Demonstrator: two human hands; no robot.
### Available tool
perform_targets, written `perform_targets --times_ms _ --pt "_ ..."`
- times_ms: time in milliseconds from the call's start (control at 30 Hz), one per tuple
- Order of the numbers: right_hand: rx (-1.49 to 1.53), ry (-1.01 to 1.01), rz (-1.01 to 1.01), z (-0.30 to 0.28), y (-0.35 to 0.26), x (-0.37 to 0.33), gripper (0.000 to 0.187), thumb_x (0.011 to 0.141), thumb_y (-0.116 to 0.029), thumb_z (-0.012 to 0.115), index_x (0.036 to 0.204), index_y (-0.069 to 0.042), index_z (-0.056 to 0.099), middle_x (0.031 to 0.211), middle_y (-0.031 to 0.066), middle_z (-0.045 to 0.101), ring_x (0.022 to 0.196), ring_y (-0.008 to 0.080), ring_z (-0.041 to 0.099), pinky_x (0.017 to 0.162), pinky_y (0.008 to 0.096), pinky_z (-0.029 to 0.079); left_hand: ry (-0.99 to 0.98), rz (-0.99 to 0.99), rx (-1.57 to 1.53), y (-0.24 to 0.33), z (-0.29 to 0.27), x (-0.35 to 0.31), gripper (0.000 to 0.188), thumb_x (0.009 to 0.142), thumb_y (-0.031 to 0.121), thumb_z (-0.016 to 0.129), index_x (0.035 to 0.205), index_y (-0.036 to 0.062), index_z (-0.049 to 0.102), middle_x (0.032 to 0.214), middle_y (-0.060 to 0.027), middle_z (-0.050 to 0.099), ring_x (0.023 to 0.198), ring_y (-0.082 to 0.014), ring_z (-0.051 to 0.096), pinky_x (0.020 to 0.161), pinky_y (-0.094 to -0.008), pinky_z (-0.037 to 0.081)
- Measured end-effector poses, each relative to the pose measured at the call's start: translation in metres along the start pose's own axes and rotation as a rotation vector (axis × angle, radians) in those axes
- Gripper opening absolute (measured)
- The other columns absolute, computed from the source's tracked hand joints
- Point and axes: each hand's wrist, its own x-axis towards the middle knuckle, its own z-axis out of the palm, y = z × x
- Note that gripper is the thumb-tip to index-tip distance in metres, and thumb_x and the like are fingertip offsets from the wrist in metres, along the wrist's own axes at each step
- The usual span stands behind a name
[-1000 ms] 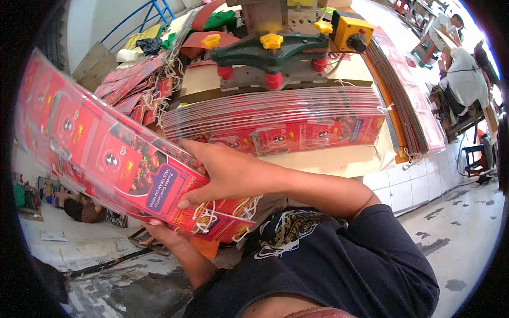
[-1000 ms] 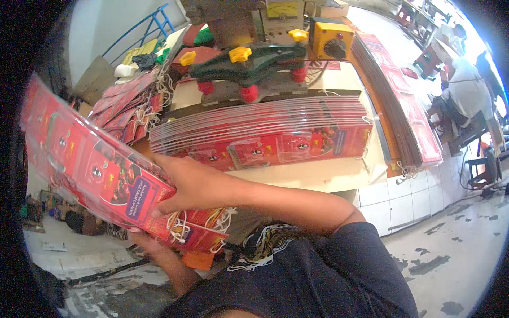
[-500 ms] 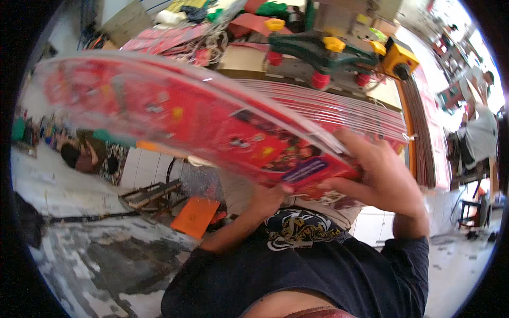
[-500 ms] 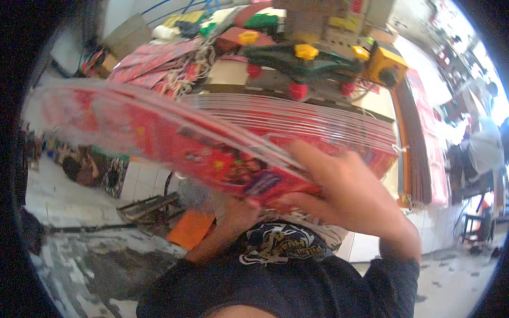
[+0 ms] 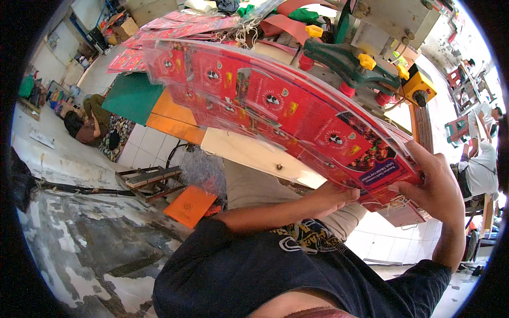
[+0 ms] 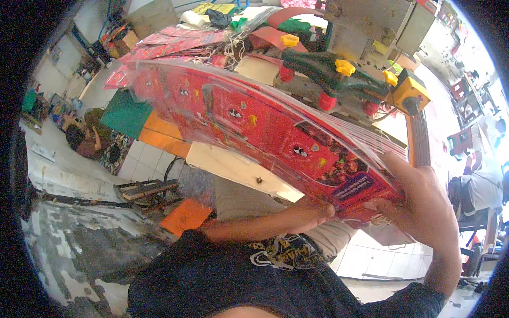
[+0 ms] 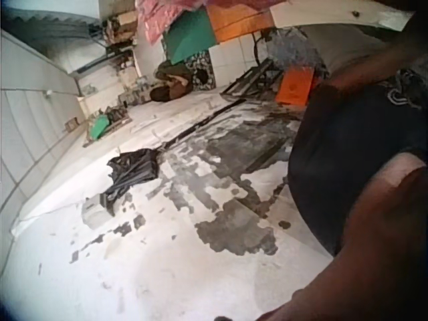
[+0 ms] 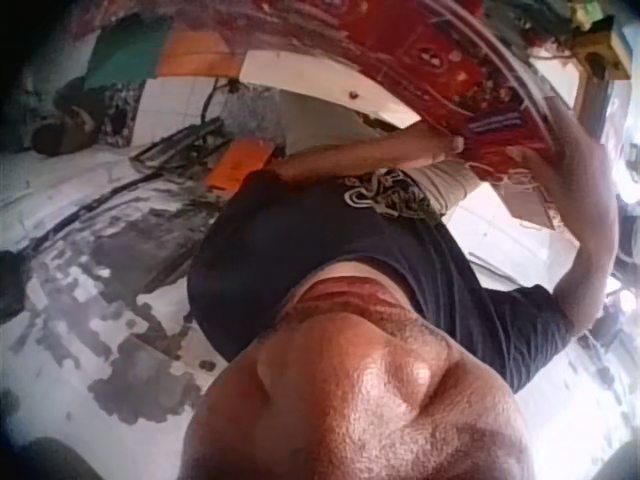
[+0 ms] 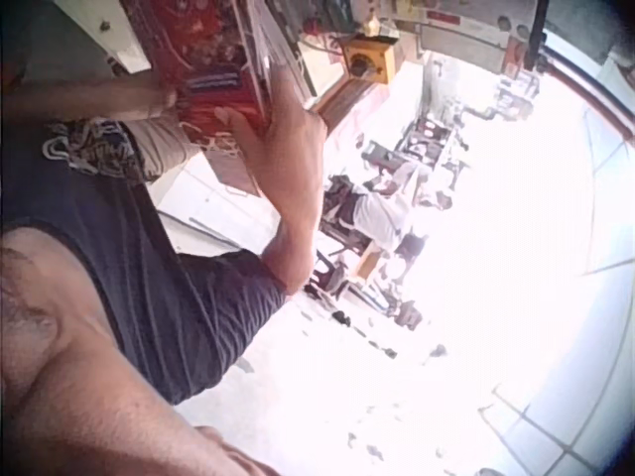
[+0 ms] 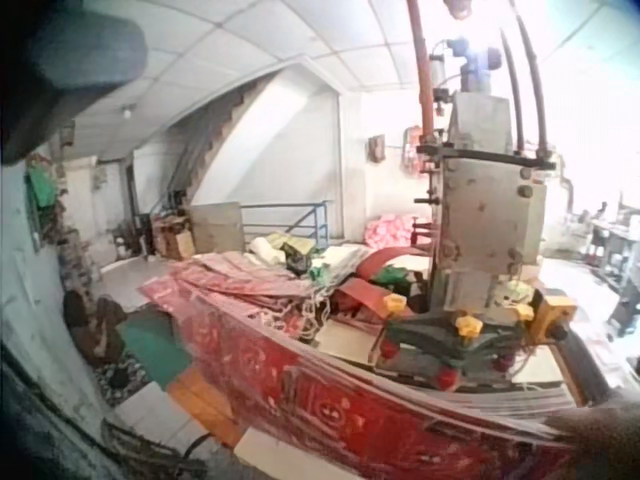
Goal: The person organizes and stacks red paper bags or wrappers at a processing machine, flipping through them by hand and checking the alignment before gathering them into a bundle.
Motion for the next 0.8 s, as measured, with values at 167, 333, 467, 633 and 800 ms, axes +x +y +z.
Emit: perform_targets --times_ms 167,333,467,633,800 --pt "0.104 -0.029 0.069 0.015 0.024 -0.004 0.057 0.074 -0.004 0.080 0.125 0.002 0.055 0.084 0.0227 0.068 0.081 0.0380 0.071 0.070 0.0402 0.054 -0.100 -0.171 0.402 0.019 -0.006 0.024 0.049 0.098 0.022 0.065 0.141 0.0031 0.050 0.139 -0.0091 0.057 0.129 -0.0178 0.051 0.114 -0.0364 0.040" --pt "0.082 -0.040 0.107 0.025 0.025 -0.003 0.051 0.075 -0.002 0.077 0.123 -0.001 0.057 0.088 0.0215 0.070 0.084 0.0367 0.072 0.074 0.0402 0.054 0.097 -0.492 -0.233 0.022 -0.048 0.011 0.040 0.098 0.009 0.061 0.137 0.0034 0.052 0.135 -0.0127 0.060 0.123 -0.0208 0.060 0.104 -0.0328 0.050" --pt "0.128 0.014 0.113 0.045 0.037 0.005 0.047 0.076 -0.004 0.075 0.121 -0.009 0.061 0.096 0.0143 0.074 0.088 0.0321 0.073 0.076 0.0415 0.055 0.026 -0.424 0.492 0.076 0.011 -0.052 0.031 0.103 0.018 0.056 0.128 0.0004 0.057 0.132 -0.0141 0.062 0.120 -0.0222 0.062 0.089 -0.0308 0.056" --pt "0.131 0.050 0.146 0.066 0.046 0.007 0.053 0.075 -0.007 0.077 0.124 -0.011 0.058 0.097 0.0124 0.072 0.092 0.0316 0.071 0.081 0.0410 0.054 0.119 1.481 1.235 0.150 0.036 -0.135 0.038 0.095 0.017 0.059 0.128 -0.0005 0.051 0.099 -0.0148 0.069 0.093 -0.0252 0.066 0.077 -0.0366 0.054" --pt "-0.045 0.066 0.058 0.082 0.052 0.007 0.049 0.075 -0.011 0.079 0.119 -0.005 0.059 0.108 0.0163 0.068 0.097 0.0375 0.066 0.082 0.0446 0.051 0.943 1.735 2.223 0.252 0.032 -0.180 0.091 0.085 0.067 0.065 0.138 -0.0027 0.042 0.140 -0.0253 0.049 0.130 -0.0390 0.047 0.112 -0.0538 0.033"
